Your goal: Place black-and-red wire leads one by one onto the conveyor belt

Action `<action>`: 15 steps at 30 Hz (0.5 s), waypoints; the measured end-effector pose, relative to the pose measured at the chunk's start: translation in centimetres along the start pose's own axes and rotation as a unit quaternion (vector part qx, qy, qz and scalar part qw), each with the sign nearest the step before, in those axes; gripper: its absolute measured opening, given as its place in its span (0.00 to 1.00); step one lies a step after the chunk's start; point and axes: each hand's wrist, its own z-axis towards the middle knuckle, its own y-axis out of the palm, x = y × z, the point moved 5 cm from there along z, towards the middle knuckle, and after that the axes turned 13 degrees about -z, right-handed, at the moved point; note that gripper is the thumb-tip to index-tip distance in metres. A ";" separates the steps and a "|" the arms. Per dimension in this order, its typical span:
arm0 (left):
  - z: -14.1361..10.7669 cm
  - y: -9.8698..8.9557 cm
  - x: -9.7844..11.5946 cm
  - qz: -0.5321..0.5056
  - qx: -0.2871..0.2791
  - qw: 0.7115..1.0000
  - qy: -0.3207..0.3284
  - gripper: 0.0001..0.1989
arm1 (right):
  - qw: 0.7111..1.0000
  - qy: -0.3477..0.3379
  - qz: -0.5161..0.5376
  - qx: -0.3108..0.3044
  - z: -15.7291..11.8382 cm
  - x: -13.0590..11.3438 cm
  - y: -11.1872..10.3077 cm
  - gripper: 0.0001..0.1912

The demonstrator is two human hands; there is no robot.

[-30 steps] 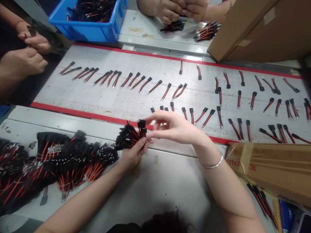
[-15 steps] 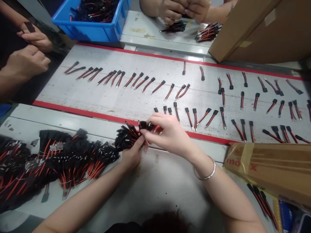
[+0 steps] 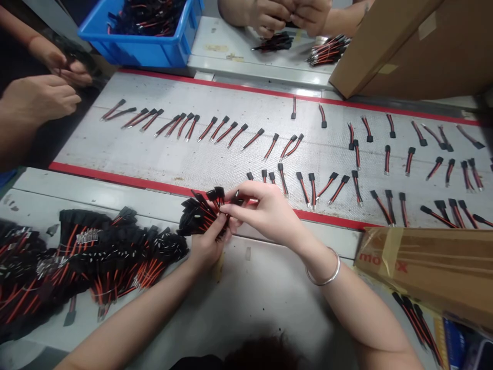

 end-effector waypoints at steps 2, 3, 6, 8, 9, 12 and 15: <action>0.0 0.2 0.1 -0.028 -0.001 1.000 0.001 0.17 | 1.000 0.000 0.008 0.009 0.1 0.0 0.0 0.13; 0.1 0.3 0.3 -0.042 0.000 0.999 0.004 0.17 | 1.000 0.002 0.013 0.011 0.2 0.0 -0.1 0.12; 0.1 0.6 0.7 -0.070 0.018 0.997 0.017 0.18 | 0.999 0.002 0.045 0.015 0.5 0.5 -0.4 0.11; 0.1 0.6 1.0 -0.074 0.029 0.997 0.017 0.17 | 0.996 -0.001 0.069 0.055 0.8 1.0 -1.1 0.10; 0.1 0.7 1.0 -0.073 0.025 0.997 0.015 0.17 | 0.994 -0.004 0.078 0.081 1.0 1.2 -1.5 0.09; 0.2 1.0 0.9 -0.061 -0.011 0.998 0.004 0.15 | 0.992 -0.005 0.079 0.102 1.5 1.6 -1.7 0.11; 0.3 1.0 0.6 -0.061 -0.027 0.998 0.007 0.15 | 0.996 -0.001 0.063 0.062 1.9 1.5 -1.3 0.13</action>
